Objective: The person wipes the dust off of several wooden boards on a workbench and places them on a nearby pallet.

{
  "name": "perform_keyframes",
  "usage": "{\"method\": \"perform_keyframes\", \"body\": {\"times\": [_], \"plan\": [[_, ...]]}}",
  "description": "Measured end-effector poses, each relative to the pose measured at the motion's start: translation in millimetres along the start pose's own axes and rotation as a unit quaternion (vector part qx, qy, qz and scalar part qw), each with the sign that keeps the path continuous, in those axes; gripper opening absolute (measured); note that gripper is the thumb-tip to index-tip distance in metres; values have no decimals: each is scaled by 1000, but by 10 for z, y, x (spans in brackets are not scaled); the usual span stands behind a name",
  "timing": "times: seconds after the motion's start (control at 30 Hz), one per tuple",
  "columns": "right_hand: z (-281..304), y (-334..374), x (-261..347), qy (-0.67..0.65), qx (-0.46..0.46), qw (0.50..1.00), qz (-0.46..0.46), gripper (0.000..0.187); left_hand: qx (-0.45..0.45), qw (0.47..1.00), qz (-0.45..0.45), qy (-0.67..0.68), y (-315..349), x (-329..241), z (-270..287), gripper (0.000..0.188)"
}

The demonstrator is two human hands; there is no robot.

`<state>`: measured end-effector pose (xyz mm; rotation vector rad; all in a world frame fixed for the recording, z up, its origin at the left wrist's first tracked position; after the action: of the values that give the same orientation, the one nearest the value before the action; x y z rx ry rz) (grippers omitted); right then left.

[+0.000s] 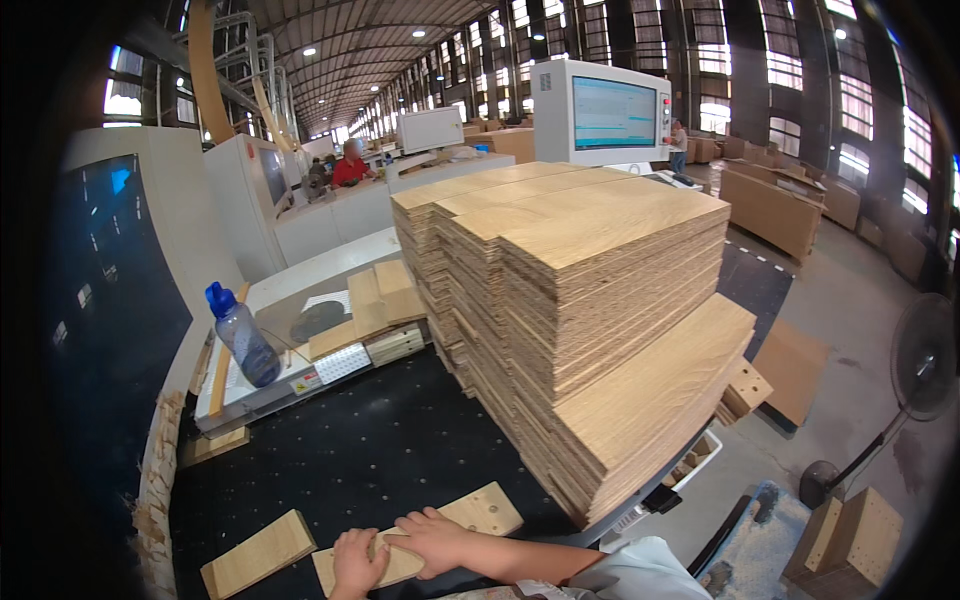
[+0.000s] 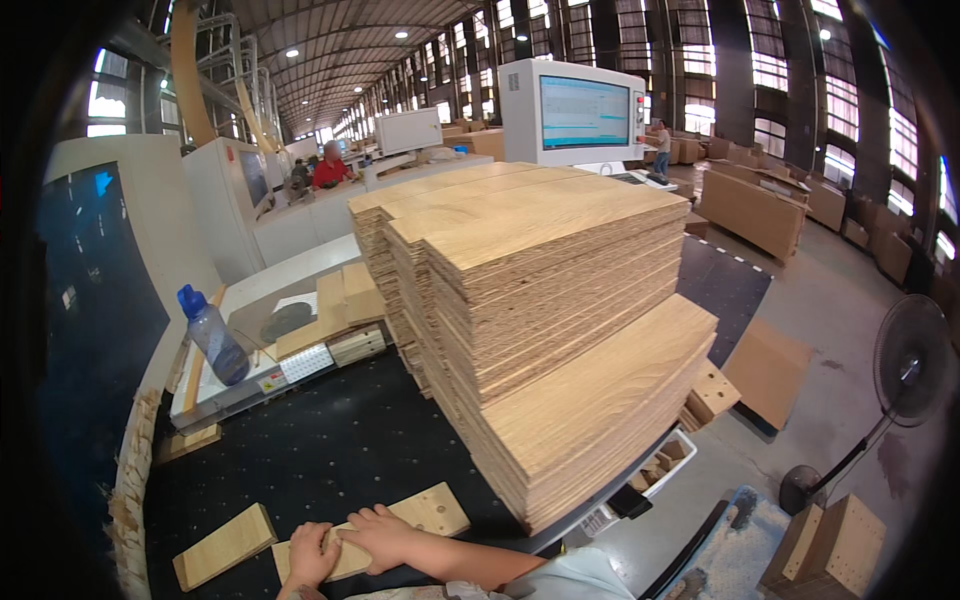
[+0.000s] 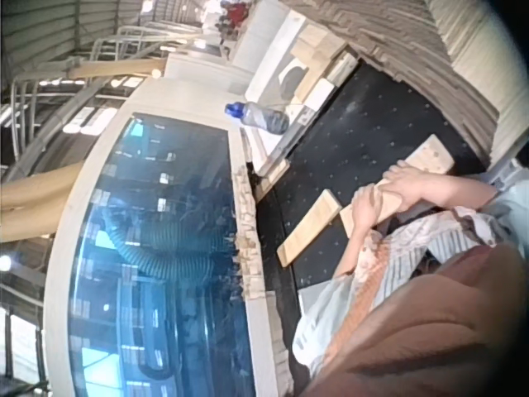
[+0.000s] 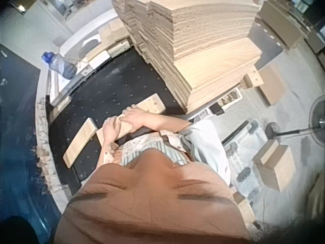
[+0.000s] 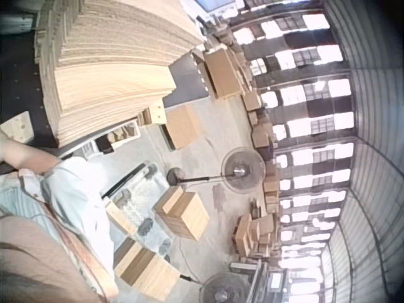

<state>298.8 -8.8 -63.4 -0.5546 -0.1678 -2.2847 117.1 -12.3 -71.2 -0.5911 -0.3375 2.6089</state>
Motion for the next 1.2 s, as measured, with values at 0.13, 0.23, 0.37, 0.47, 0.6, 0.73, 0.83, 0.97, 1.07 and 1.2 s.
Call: {"method": "perform_keyframes", "body": {"times": [0.13,0.23,0.37,0.47,0.6,0.73,0.83,0.97,1.07,1.2], "plan": [[-64,11,-21,9,-45,999,11,82,5,1000,-4,23,31,25,13,38],[-59,16,-17,12,-51,999,8,84,6,1000,-6,27,26,16,19,39],[-65,29,-5,22,-62,998,18,86,14,1000,8,13,37,-19,21,39],[-82,23,-14,39,-105,993,44,85,51,998,12,-38,67,-35,-43,49],[-54,-4,-22,33,-20,999,-13,73,112,993,-49,9,-53,-390,-34,74],[-49,-41,6,48,-6,998,-26,69,136,987,-56,67,-13,-279,-232,90],[1,-73,30,50,42,997,-48,70,108,988,-70,82,-1,-257,-241,88],[-70,-45,-19,55,18,997,-45,74,88,989,-85,88,12,-276,-234,81],[-61,-21,-2,59,-24,998,-19,74,83,989,-95,78,43,-288,-197,79],[-74,-35,-14,55,-31,998,-10,74,87,990,-90,65,64,-287,-215,77]]}}
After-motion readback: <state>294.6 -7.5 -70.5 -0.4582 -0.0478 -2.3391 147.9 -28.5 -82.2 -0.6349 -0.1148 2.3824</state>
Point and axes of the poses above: each hand's wrist, its own y-axis away from the middle knuckle, its own z-axis out of the back of the hand, x = y × z, the point moved 3 cm from there along -y, towards the middle knuckle, and after that the axes turned 3 degrees about -z, right-handed, at the moved point
